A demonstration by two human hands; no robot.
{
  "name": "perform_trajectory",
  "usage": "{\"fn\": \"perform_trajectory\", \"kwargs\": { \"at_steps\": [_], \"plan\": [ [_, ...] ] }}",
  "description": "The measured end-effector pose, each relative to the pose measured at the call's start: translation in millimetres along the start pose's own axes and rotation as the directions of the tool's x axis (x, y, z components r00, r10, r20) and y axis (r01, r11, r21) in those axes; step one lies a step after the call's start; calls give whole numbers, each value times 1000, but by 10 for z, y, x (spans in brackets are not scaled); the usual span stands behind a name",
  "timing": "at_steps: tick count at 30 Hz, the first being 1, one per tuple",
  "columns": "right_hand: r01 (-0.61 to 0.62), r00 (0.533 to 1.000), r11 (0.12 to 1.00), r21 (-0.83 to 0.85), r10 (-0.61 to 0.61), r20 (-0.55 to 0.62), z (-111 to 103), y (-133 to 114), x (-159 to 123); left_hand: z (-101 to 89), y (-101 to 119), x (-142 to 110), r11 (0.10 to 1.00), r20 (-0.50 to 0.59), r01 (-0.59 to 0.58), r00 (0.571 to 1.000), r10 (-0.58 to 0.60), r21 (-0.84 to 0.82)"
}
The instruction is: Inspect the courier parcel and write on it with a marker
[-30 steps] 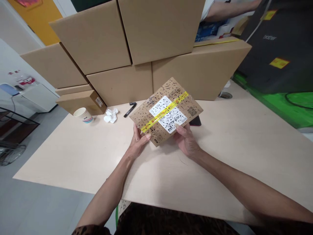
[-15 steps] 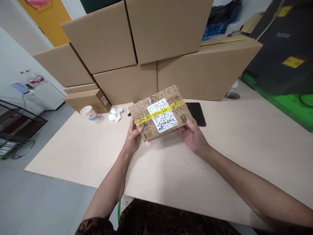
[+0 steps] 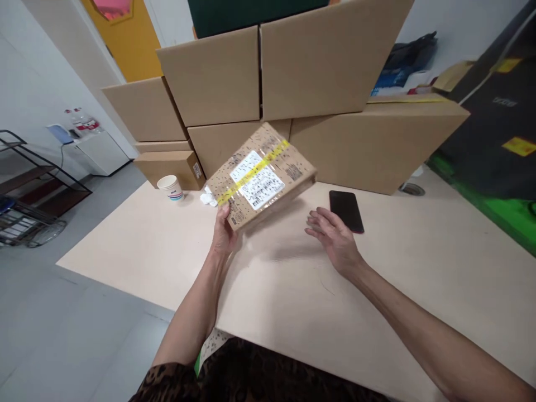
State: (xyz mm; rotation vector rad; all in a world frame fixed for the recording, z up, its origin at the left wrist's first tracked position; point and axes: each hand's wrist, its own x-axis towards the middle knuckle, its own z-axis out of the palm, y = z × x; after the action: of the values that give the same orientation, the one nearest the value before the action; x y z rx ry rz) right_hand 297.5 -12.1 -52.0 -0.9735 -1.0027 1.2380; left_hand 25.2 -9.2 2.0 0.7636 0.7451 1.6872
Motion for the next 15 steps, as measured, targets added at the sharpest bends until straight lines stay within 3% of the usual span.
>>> {"fn": "perform_trajectory", "kwargs": {
  "at_steps": [3, 6, 11, 15],
  "plan": [
    [58, 998, 987, -150, -52, 44, 82, -62, 37, -44, 151, 33, 991, -61, -105, 993, 101, -77],
    [239, 963, 913, -330, -178, 205, 236, -132, 175, -106, 238, 48, 981, -119, -156, 983, 142, -117],
    [563, 795, 673, -479, -283, 537, 669, -89, 592, -201, 303, 74, 959, -154, -203, 972, 175, -196],
    [726, 668, 408, -554, -227, 708, 1090, 59, 909, -259, 375, 85, 921, -196, -248, 961, 195, -301]
  ]
}}
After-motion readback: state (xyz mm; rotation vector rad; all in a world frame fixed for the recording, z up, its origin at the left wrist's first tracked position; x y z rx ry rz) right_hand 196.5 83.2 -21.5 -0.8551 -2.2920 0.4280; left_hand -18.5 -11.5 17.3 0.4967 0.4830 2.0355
